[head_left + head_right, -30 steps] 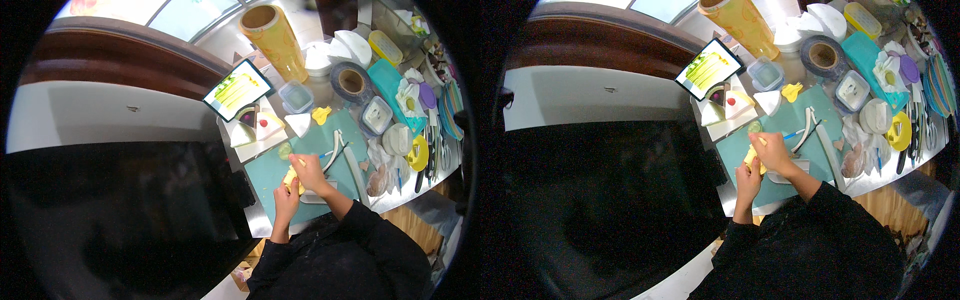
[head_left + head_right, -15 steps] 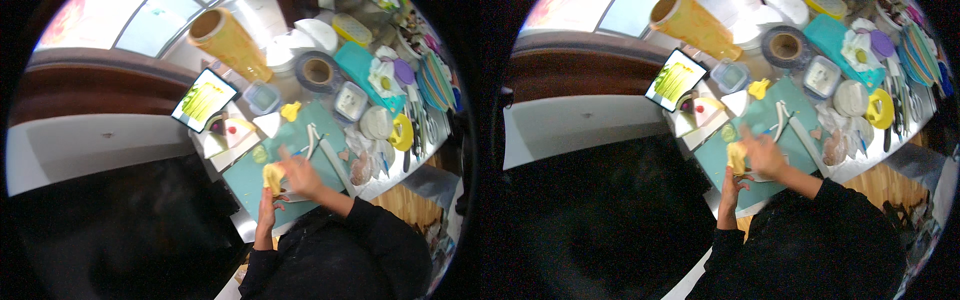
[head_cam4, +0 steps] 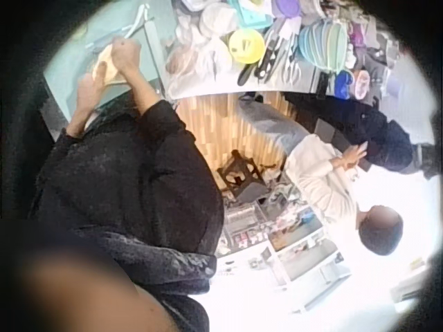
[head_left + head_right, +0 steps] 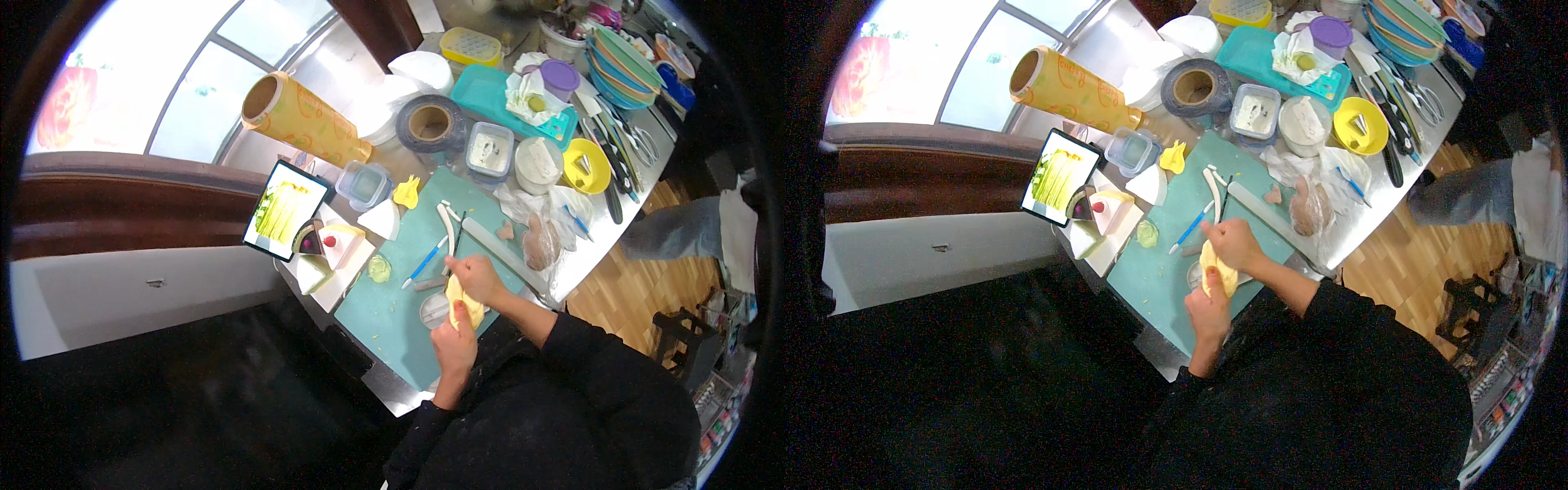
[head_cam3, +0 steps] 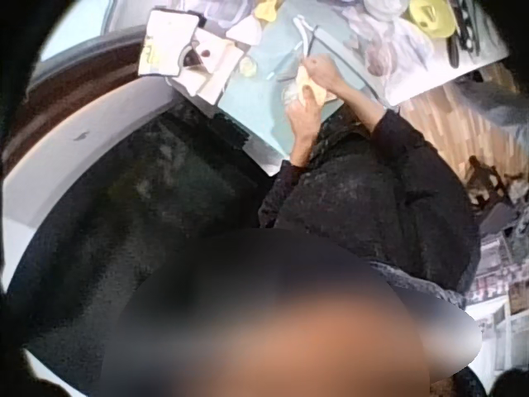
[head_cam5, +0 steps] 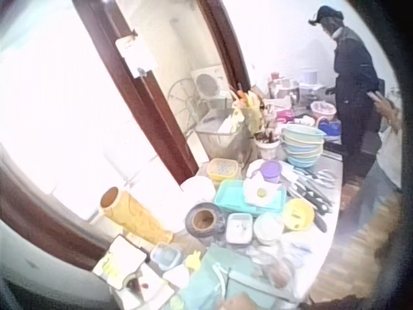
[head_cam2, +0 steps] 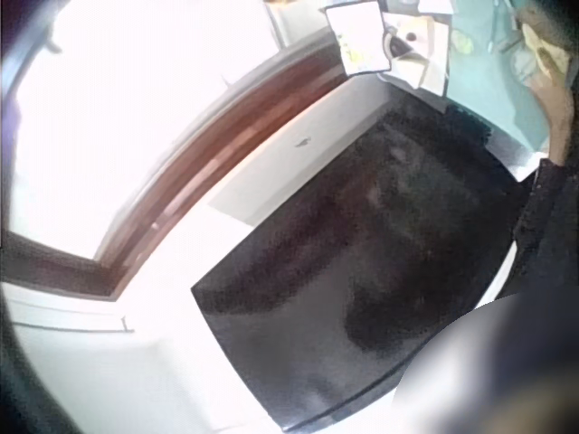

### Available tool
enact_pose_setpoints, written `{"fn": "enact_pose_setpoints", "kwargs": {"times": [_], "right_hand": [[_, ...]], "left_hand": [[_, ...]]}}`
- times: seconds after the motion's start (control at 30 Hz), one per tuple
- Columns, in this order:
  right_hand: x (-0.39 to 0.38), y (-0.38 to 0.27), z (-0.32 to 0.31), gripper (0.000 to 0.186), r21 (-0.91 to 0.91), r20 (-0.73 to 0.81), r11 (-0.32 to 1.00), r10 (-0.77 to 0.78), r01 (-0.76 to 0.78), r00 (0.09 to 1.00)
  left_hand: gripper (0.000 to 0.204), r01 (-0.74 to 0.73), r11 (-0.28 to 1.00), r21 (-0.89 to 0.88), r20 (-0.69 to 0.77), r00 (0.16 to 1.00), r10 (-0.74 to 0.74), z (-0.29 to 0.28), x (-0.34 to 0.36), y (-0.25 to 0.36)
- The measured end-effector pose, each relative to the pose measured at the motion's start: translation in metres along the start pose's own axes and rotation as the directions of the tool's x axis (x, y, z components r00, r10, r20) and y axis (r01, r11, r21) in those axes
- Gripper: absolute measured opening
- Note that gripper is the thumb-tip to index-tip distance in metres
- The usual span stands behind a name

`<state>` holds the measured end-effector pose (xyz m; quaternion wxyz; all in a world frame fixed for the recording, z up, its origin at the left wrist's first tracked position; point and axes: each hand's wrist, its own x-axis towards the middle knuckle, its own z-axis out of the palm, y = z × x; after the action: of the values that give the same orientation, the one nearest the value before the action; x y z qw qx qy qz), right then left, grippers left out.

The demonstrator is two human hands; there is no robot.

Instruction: The person kneads and shapes a yellow dough-like material on a cutting board, repeatedly rolling and folding it. They briefly retrieve a wrapped item from a container on the floor, then return to shaping the dough while referencing a tablet on the table.

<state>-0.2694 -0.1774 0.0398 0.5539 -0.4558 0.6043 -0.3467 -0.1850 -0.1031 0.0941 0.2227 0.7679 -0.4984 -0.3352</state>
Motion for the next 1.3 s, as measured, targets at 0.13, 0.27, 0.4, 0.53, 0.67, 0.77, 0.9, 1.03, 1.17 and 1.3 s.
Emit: {"fn": "enact_pose_setpoints", "kwargs": {"times": [0.13,0.27,0.4,0.53,0.67,0.77,0.9,1.03,1.17,1.3], "right_hand": [[0.014,0.022,-0.019,0.039,-0.143,-0.023,0.99,-0.019,0.015,1.0],[-0.009,0.01,-0.042,0.028,0.572,0.021,0.793,0.242,-0.21,0.97],[-0.091,-0.015,-0.04,0.029,-0.13,-0.201,0.894,-0.448,0.429,0.871],[-0.153,-0.028,-0.027,0.047,-0.044,-0.339,0.863,-0.487,0.504,0.805],[-0.183,-0.028,-0.035,0.033,0.018,-0.3,0.964,-0.247,0.264,0.921],[-0.202,-0.021,-0.037,0.046,-0.21,-0.323,0.935,-0.343,0.286,0.882],[-0.226,-0.004,-0.032,0.05,-0.099,-0.484,0.966,-0.256,0.238,0.837],[-0.245,0.006,-0.04,0.054,0.071,-0.569,0.979,-0.115,0.189,0.814],[-0.255,0.008,-0.05,0.055,0.401,-0.597,0.888,0.068,0.224,0.799],[-0.254,0.004,-0.036,0.057,0.412,-0.595,0.86,0.003,0.302,0.804]], "left_hand": [[0.048,-0.3,0.953,0.035,0.14,0.946,0.293,-0.018,-0.026,-0.008],[0.043,0.017,0.955,-0.297,0.52,0.841,0.147,-0.045,-0.026,-0.03],[0.045,0.374,0.649,-0.663,0.626,0.752,0.207,-0.042,-0.012,-0.036],[0.045,0.086,0.695,-0.714,0.4,0.864,0.304,-0.016,-0.023,-0.024],[0.037,-0.359,0.799,-0.483,0.247,0.82,0.517,-0.012,-0.053,-0.014],[0.038,-0.744,0.587,-0.32,-0.042,0.63,0.775,-0.015,-0.072,-0.008],[0.031,-0.676,0.613,-0.41,0.086,0.64,0.763,-0.024,-0.1,-0.009],[0.031,-0.432,0.64,-0.635,0.311,0.615,0.724,-0.037,-0.111,-0.014],[0.034,0.019,0.628,-0.778,0.484,0.656,0.579,-0.039,-0.102,-0.009],[0.042,-0.19,0.741,-0.644,0.375,0.766,0.522,-0.031,-0.111,-0.003]]}}
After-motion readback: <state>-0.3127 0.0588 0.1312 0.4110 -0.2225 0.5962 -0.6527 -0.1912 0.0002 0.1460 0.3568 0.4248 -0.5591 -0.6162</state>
